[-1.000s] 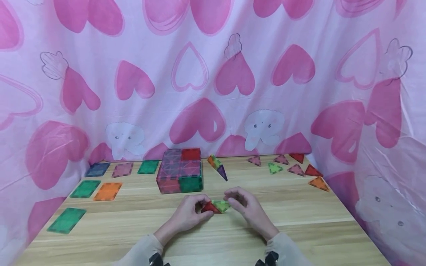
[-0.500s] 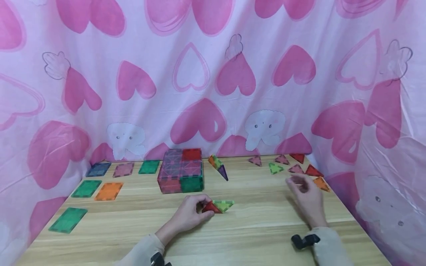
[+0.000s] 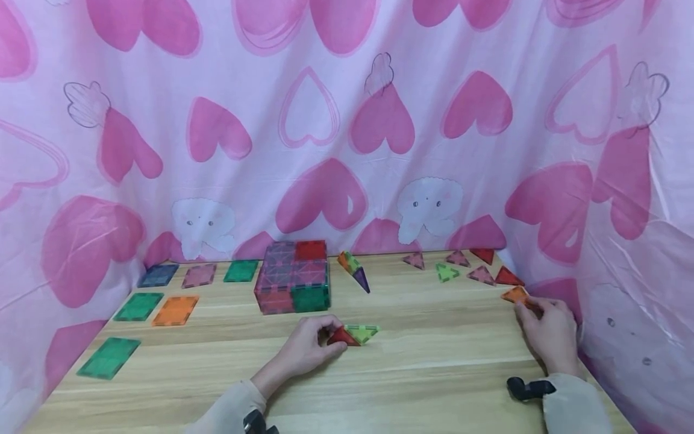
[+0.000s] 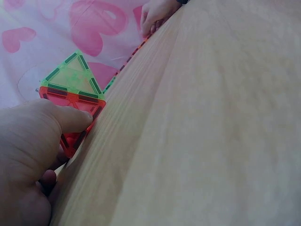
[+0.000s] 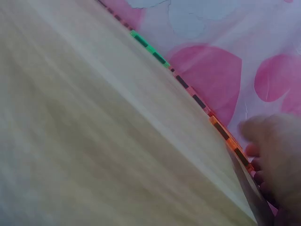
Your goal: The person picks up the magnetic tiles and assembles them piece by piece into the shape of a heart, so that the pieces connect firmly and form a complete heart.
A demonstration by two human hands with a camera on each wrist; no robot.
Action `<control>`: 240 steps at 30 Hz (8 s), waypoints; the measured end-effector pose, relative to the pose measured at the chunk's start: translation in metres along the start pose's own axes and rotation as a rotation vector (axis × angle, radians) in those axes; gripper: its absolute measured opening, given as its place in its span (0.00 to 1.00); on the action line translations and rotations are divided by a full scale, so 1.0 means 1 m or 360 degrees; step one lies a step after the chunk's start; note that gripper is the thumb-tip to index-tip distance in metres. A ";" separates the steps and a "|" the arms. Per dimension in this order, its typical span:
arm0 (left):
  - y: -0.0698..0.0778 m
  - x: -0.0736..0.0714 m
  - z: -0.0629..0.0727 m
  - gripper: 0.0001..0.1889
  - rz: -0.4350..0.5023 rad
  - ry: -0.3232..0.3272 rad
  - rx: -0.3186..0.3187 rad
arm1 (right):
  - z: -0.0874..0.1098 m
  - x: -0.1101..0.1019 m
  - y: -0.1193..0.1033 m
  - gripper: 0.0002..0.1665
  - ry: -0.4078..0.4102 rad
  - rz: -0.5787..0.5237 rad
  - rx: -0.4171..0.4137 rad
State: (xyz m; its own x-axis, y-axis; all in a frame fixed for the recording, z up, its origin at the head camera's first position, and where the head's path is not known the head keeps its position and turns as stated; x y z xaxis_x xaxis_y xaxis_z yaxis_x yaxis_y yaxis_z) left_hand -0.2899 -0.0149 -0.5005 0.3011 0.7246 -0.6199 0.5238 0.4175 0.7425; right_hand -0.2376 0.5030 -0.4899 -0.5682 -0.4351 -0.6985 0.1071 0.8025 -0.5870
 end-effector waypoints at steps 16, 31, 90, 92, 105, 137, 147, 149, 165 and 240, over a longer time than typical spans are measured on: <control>0.000 0.000 0.000 0.09 0.0002 0.0000 0.0011 | 0.001 0.004 -0.005 0.17 -0.0170 0.0033 -0.0024; -0.002 0.001 0.000 0.09 0.0000 -0.0008 -0.0006 | 0.007 0.017 -0.025 0.15 -0.0611 -0.0231 -0.0167; 0.006 0.001 -0.001 0.08 0.0066 -0.0033 0.0059 | 0.047 0.069 -0.114 0.10 -0.0553 -0.0342 -0.0389; 0.006 0.001 -0.001 0.08 0.0067 -0.0033 0.0053 | 0.042 0.062 -0.105 0.10 -0.0451 -0.0284 -0.0399; 0.004 0.002 -0.001 0.08 0.0081 -0.0041 0.0052 | 0.041 0.064 -0.109 0.09 -0.0289 -0.0315 -0.0429; 0.003 0.004 -0.002 0.09 0.0079 -0.0031 0.0059 | -0.008 0.158 -0.179 0.16 -0.0454 -0.0435 -0.0386; 0.001 0.004 -0.002 0.09 0.0066 -0.0035 0.0024 | -0.014 0.145 -0.167 0.21 -0.0190 -0.0564 -0.0229; 0.001 0.004 -0.002 0.09 0.0065 -0.0038 0.0021 | -0.017 0.136 -0.159 0.20 -0.0058 -0.0565 -0.0209; 0.003 0.006 -0.002 0.09 0.0062 -0.0026 0.0031 | -0.015 0.113 -0.132 0.18 0.0054 -0.0234 -0.0361; 0.008 -0.001 0.003 0.37 -0.0006 -0.0001 0.0233 | -0.020 0.075 -0.080 0.13 -0.0033 -0.0216 -0.0376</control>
State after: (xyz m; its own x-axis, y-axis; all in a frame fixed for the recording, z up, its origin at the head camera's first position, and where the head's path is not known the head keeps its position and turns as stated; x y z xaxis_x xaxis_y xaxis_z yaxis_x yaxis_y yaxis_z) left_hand -0.2843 -0.0140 -0.4947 0.2991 0.7229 -0.6229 0.6357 0.3359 0.6950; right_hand -0.3054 0.4139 -0.4870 -0.5473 -0.5513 -0.6297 -0.1637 0.8083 -0.5655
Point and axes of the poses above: each hand's wrist, its own z-axis away from the middle knuckle, its own x-axis out of the palm, y = z × x, the point moved 6 cm from there along -z, towards the middle knuckle, and after that the axes turned 3 degrees about -z, right-handed, at the moved point
